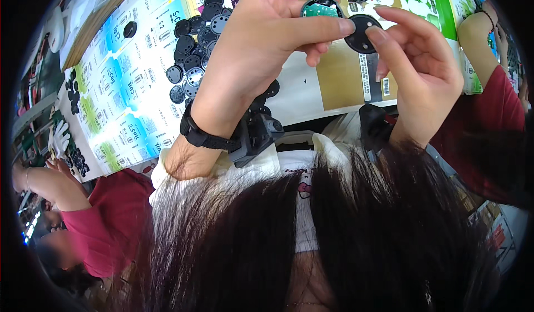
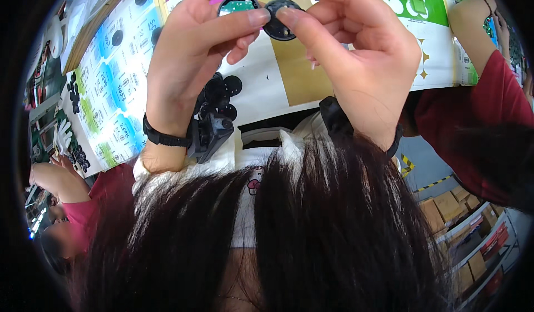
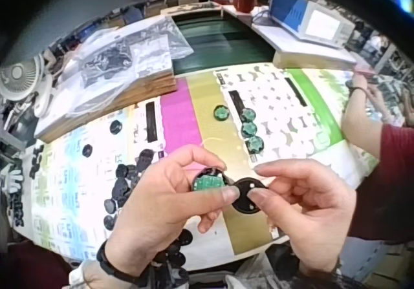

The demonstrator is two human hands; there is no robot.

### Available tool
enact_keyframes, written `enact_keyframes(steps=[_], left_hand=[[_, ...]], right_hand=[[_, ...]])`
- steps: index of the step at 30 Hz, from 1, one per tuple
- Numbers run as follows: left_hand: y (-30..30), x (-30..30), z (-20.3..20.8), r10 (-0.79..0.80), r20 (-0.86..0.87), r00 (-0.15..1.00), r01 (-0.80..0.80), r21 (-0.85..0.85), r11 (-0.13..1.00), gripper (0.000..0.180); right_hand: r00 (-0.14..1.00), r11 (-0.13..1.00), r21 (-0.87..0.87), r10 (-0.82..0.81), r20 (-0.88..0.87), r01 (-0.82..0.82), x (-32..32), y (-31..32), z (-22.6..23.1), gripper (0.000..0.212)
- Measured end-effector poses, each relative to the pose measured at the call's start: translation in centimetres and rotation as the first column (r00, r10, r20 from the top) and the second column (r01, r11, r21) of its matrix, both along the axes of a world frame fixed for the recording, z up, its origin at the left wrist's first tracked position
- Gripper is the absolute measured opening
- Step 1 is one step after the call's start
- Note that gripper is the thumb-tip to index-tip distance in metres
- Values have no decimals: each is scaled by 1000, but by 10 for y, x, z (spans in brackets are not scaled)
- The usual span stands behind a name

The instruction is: The recorder is assembling small black circular electronic components by joining a green circuit board part with a black plastic housing.

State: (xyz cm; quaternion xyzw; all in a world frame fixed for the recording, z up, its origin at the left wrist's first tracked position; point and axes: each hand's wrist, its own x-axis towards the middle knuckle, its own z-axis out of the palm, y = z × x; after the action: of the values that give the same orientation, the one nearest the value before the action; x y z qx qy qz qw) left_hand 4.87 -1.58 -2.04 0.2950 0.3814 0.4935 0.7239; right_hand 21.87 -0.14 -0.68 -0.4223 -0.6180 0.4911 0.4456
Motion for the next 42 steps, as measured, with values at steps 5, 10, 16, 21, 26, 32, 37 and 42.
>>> enact_keyframes(steps=[5, 10, 16, 21, 26, 32, 37, 42], left_hand=[[2, 1, 10, -137, 87, 987, 150, -154, 977, 20], [4, 2, 1, -127, 459, 879, 264, -248, 932, 19], [2, 0, -5, -155, 641, 752, 342, -178, 923, 16], [1, 0, 2, -110, 585, 804, 301, -240, 923, 14], [-5, 4, 12, -100, 240, 966, 151, -204, 967, 25], [-10, -2, 1, -93, 146, 985, 103, -64, 993, 20], [-9, 13, 22, 40, -93, 995, -45, -55, 997, 30], [-11, 15, 32, 126, 181, 975, -101, -144, 984, 38]], right_hand=[[989, 925, 350, 147, 33, -149, 9, 7, -9, 38], [981, 752, 634, 95, 167, -180, 2, 16, -22, 49], [972, 585, 779, 77, 224, -226, 3, 19, -11, 49], [934, 562, 774, -12, 358, -290, -1, 18, -2, 51], [886, 599, 693, 60, 460, -400, 2, 21, 2, 50], [848, 755, 489, 163, 504, -436, 2, 17, 8, 49], [884, 596, 712, -6, 467, -372, 5, 24, -1, 49], [897, 620, 724, -73, 436, -302, -2, 21, -14, 50]])
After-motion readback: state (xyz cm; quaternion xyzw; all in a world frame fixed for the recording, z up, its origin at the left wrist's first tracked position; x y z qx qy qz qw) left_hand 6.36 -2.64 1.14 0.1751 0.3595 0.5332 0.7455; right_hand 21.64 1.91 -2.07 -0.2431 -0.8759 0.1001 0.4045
